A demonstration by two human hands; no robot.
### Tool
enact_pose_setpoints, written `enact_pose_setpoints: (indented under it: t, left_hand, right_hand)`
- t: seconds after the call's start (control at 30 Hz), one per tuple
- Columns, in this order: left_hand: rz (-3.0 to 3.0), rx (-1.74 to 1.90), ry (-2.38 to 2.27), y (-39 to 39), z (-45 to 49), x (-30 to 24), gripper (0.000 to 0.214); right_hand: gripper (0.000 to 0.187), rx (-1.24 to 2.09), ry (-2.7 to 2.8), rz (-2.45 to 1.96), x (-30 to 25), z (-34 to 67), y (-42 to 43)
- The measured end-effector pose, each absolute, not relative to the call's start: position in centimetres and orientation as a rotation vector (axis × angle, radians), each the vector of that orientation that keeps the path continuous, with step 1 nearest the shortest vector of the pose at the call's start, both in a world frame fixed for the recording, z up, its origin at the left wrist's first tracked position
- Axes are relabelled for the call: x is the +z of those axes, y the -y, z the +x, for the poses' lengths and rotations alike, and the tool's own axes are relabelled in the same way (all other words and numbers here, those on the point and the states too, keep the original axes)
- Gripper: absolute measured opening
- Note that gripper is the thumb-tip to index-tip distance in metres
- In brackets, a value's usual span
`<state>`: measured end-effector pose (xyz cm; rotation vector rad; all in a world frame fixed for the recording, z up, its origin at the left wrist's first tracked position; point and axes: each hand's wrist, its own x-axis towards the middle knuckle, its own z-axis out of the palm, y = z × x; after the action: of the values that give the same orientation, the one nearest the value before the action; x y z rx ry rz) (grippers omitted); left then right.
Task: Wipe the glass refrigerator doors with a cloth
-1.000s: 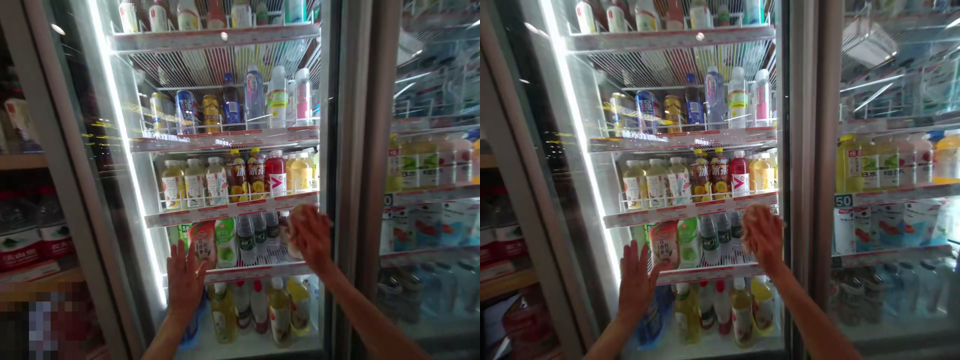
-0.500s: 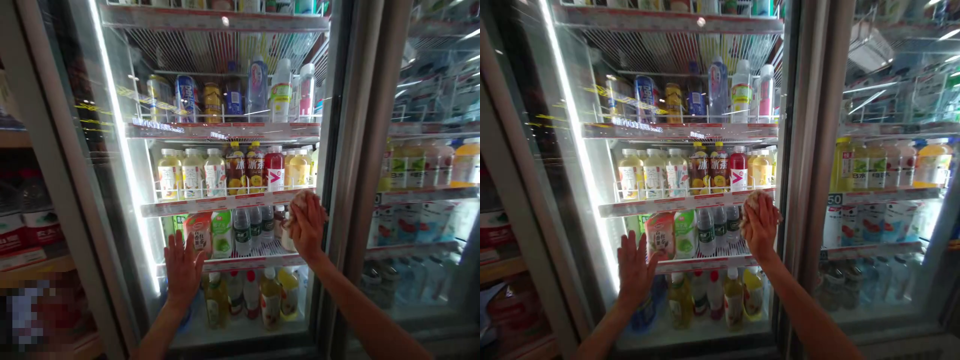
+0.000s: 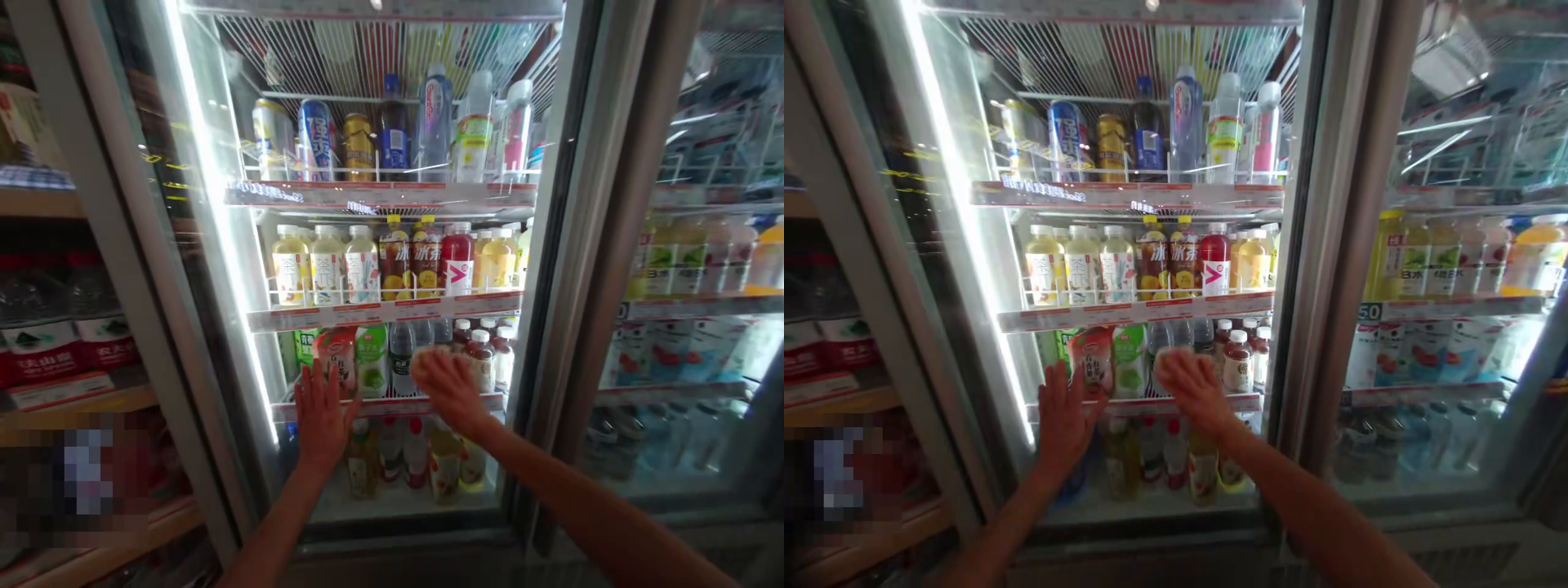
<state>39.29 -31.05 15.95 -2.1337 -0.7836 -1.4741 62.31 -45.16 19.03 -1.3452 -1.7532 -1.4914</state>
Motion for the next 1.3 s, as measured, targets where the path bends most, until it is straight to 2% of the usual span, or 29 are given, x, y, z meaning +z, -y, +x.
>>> enact_pose_setpoints:
  t: [0.1,0.3,0.5,0.67,0.87,1.07,1.23,1.3]
  left_hand:
    - [-2.126,-1.448,0.787,30.9,39.1,15.6,0.074]
    - [-2.126,-1.429,0.792,30.9,39.0,15.5,0.074]
    - [-2.137,-1.397,0.754,30.5,38.4,15.3,0.072]
    - [-2.190,-1.350,0.696,30.2,37.2,15.2,0.064]
    - [-2.184,-1.290,0.817,29.2,34.3,14.4,0.060]
    - [-2.168,-1.315,0.865,28.3,32.7,14.3,0.058]
    - [-2.172,-1.271,0.958,27.5,30.8,14.0,0.059]
    - [-2.165,-1.252,1.002,27.0,29.6,13.9,0.059]
  right_hand:
    - [0.045,-1.470,2.009,-1.301,16.7,61.1,45.0]
    - [0.047,-1.394,1.541,-1.425,21.7,60.6,43.7]
    - [0.043,-1.399,2.113,-1.276,19.8,58.7,43.0]
    - [0.049,-1.391,1.657,-1.429,23.2,57.4,41.3]
    - [0.043,-1.419,2.172,-1.174,19.7,55.0,40.4]
    - [0.052,-1.349,1.891,-1.361,22.1,53.1,38.6]
    - [0.046,-1.318,2.290,-1.138,19.7,51.0,37.5]
    - [0.049,-1.270,2.253,-1.178,20.5,50.2,36.6]
